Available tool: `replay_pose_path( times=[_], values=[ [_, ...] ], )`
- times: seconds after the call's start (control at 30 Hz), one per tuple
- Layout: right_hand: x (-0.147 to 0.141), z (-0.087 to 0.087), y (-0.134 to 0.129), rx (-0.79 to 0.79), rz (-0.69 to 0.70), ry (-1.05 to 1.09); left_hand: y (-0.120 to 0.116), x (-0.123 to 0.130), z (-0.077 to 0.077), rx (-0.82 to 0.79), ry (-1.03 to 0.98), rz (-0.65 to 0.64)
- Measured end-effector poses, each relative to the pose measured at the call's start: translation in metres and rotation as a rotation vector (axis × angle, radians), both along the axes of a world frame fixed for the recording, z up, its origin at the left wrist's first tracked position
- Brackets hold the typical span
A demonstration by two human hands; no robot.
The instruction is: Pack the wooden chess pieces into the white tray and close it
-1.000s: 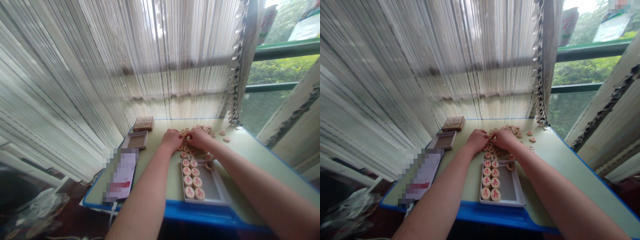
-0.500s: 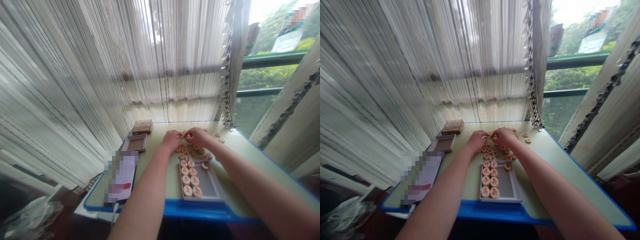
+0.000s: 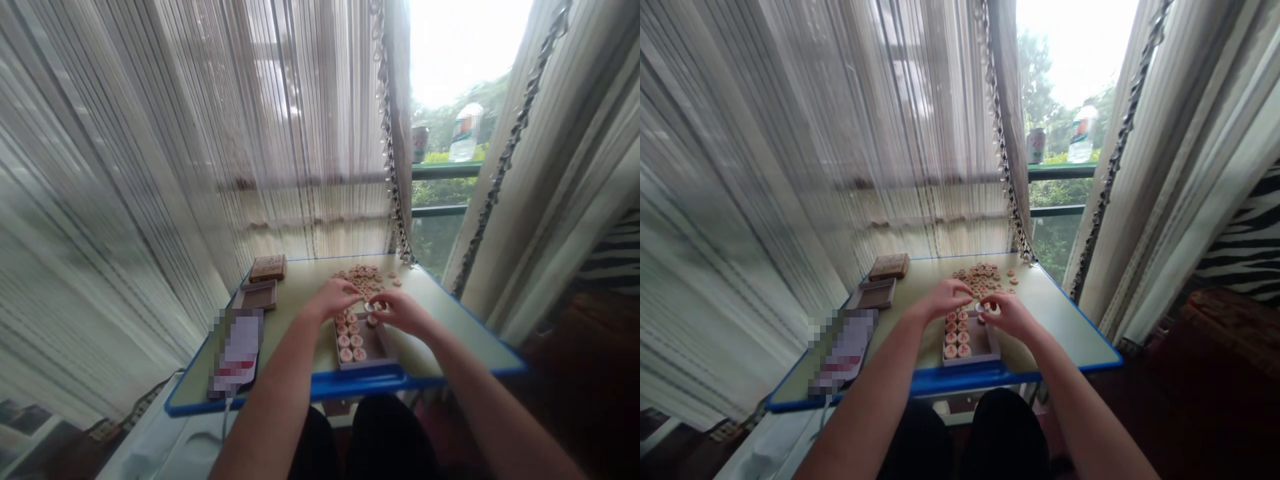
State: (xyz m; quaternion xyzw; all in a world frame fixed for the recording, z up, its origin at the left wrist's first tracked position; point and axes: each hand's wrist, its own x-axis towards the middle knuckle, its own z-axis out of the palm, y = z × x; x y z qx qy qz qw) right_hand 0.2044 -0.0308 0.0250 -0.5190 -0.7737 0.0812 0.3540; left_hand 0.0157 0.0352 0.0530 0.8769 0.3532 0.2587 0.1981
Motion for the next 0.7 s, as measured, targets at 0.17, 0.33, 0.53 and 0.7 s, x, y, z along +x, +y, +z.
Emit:
replay_pose_path(
  times=[0.17,0.33,0.53,0.7],
  values=[
    [0.001,-0.021,-0.029,0.058,-0.012,0.146,-0.031,0.0,-0.013,0.075,-0.069,-0.022],
    [0.001,-0.021,-0.032,-0.008,-0.004,0.139,-0.048,-0.005,-0.025,0.211,-0.107,0.036],
    [0.0,-0.021,-0.031,-0.097,0.047,0.048,-0.056,-0.005,-0.02,0.294,-0.007,0.009],
    [0.0,-0.02,-0.032,-0.111,0.064,0.017,-0.062,-0.004,-0.015,0.262,0.115,-0.087]
  ],
)
